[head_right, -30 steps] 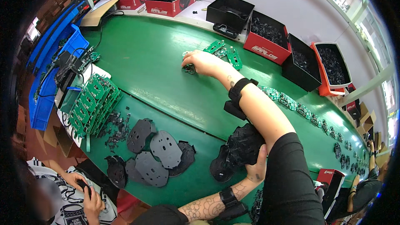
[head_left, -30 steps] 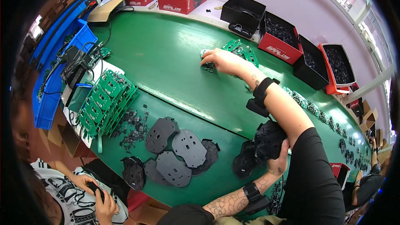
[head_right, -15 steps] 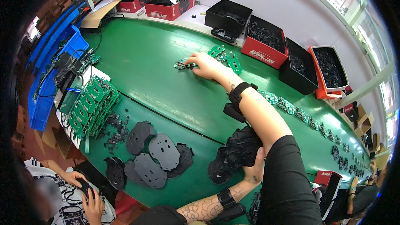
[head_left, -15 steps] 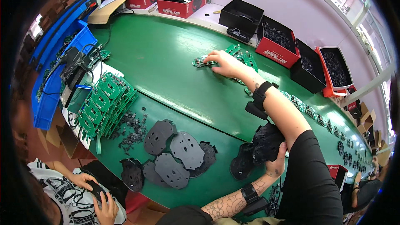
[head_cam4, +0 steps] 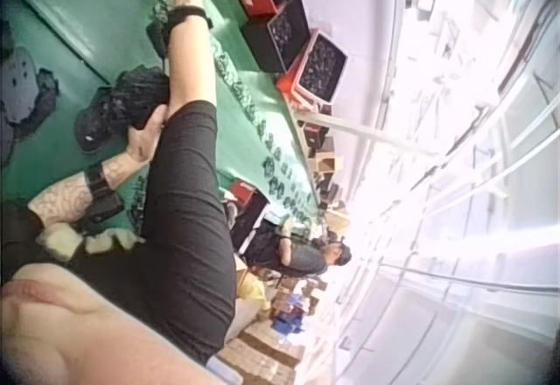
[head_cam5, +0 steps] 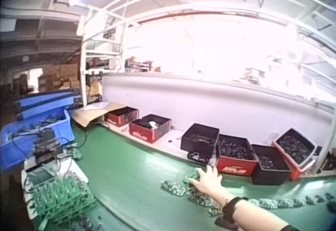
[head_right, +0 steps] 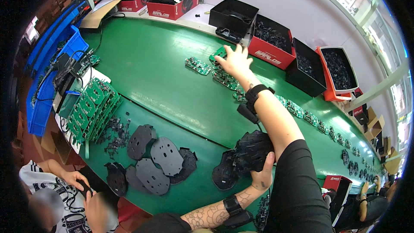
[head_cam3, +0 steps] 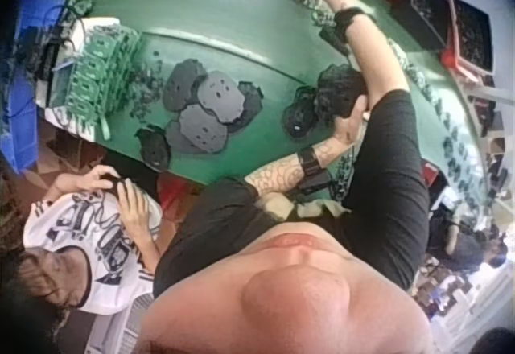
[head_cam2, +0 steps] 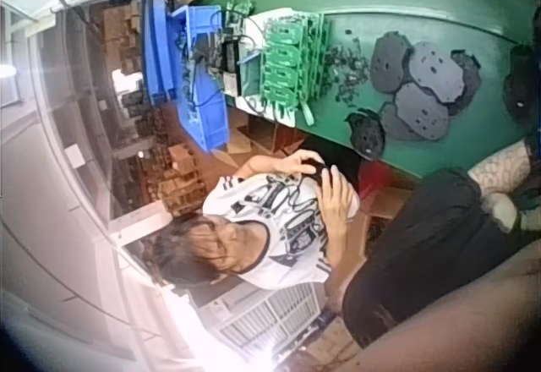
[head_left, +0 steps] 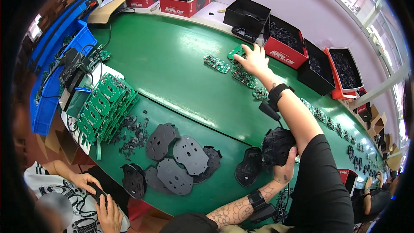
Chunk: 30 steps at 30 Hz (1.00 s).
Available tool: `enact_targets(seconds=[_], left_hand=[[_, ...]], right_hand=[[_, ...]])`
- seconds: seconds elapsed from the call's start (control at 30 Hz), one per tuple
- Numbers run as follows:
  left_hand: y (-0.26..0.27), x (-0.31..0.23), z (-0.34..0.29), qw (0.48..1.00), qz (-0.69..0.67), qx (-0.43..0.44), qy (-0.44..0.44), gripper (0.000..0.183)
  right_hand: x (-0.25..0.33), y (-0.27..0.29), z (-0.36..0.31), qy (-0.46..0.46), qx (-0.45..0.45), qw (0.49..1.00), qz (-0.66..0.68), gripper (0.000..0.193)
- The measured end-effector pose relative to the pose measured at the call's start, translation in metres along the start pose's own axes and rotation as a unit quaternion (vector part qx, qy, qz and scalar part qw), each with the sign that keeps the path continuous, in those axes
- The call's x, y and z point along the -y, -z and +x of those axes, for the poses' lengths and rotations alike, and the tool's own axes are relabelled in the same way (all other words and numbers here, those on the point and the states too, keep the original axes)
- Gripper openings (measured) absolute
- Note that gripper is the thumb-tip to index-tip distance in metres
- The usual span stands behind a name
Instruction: The person assembles electronic components on a green workbench. They pick up black plastic casings and green circuit boards, insert small black parts into the casings, and arrange the components in rows. The person handles the items one at a time, occasionally moving stacks of parts to clear space.
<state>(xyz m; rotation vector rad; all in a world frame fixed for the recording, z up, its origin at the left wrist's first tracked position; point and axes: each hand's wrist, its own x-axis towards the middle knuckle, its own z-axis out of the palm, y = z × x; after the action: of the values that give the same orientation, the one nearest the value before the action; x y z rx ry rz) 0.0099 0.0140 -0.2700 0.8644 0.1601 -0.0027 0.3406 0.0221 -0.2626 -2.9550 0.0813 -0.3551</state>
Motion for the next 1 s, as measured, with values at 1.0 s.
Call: enact_targets(seconds=[1.0], left_hand=[[0.0,-0.013,0.008,0.998,-0.026,-0.049,-0.008,0.017]], right_hand=[[-0.037,0.009,0.044,-0.082,0.184,0.918,0.343,0.042]])
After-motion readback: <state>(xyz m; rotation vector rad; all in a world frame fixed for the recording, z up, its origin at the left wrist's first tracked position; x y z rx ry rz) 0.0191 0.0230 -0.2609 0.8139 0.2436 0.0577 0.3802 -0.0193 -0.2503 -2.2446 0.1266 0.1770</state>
